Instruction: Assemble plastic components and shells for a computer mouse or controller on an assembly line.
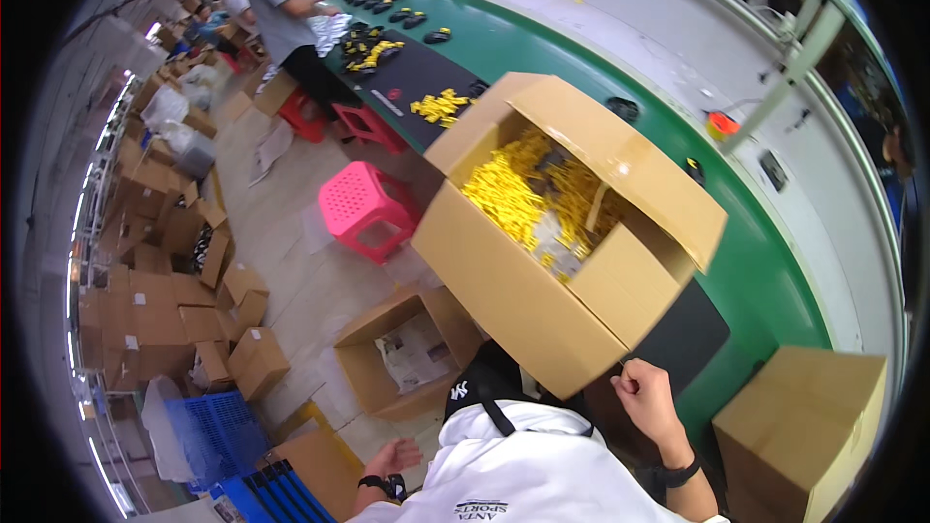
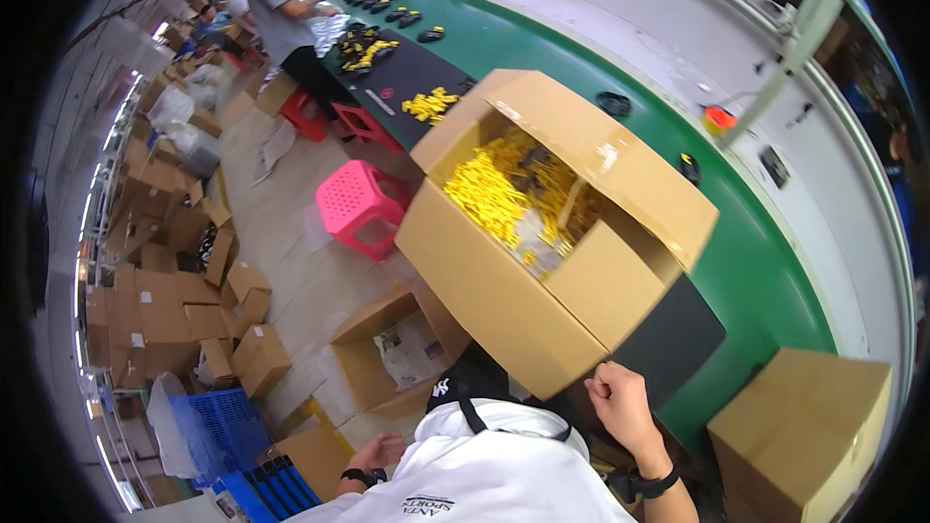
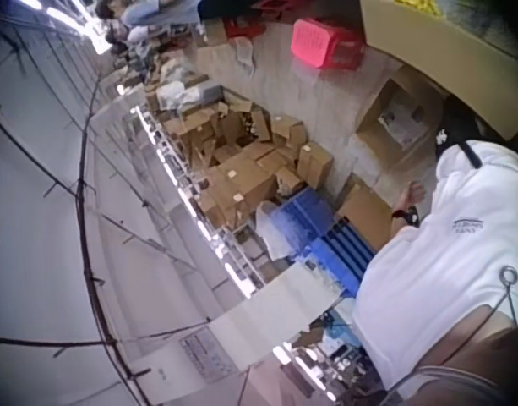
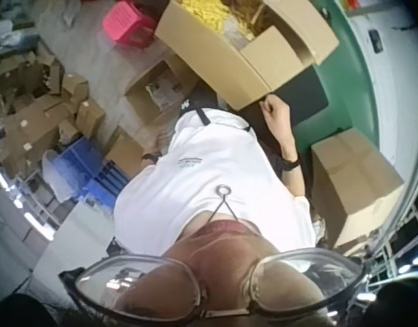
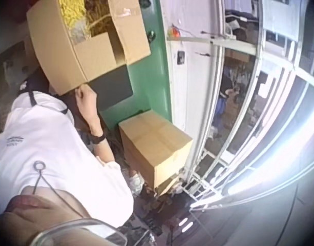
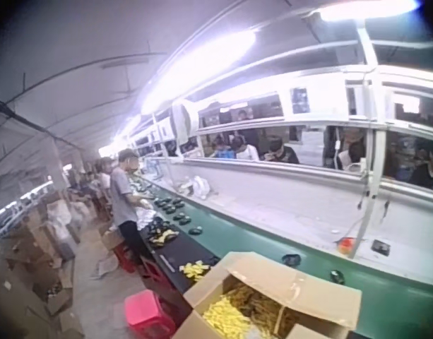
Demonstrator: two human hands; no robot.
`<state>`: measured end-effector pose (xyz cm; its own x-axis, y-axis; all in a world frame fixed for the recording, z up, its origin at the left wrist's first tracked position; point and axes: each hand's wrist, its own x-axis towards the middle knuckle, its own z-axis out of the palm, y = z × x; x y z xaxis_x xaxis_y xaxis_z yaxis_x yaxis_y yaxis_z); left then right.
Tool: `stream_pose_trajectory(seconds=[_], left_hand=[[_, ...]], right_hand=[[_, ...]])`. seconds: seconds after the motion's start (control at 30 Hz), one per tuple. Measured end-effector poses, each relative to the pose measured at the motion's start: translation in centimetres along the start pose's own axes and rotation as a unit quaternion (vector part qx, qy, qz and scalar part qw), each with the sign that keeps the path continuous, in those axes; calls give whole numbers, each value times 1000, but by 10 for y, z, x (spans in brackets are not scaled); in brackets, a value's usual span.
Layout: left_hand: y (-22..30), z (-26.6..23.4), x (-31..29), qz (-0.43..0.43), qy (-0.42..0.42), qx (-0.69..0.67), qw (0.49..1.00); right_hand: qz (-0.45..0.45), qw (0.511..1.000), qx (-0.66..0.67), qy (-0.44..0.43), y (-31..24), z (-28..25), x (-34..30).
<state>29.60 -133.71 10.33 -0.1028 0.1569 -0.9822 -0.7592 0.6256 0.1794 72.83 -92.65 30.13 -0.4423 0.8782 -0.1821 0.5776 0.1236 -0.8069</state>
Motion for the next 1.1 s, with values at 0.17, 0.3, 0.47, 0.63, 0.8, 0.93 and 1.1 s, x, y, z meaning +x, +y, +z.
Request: stream_pose_trajectory(seconds=[0.17,0.3,0.47,0.63,0.8,0.93,1.1], left_hand=[[67,-28,-8,-153,134,165,965],[214,-28,34,-140,148,138,969],[447,-17,100,115,77,338,931],[610,59,120,170,-5,236,957],[656,85,98,234,-29,217,947],[660,72,95,195,-58,207,957],[634,-4,145,44,2,63,997]], right_hand=[[-68,979,-182,58,-36,54,88],[47,967,-247,31,-1,84,118],[128,947,-283,78,-8,110,127],[199,934,-282,97,-35,122,154],[164,942,-244,162,-114,118,197],[155,983,-36,90,-124,137,252],[184,972,144,37,-135,166,331]])
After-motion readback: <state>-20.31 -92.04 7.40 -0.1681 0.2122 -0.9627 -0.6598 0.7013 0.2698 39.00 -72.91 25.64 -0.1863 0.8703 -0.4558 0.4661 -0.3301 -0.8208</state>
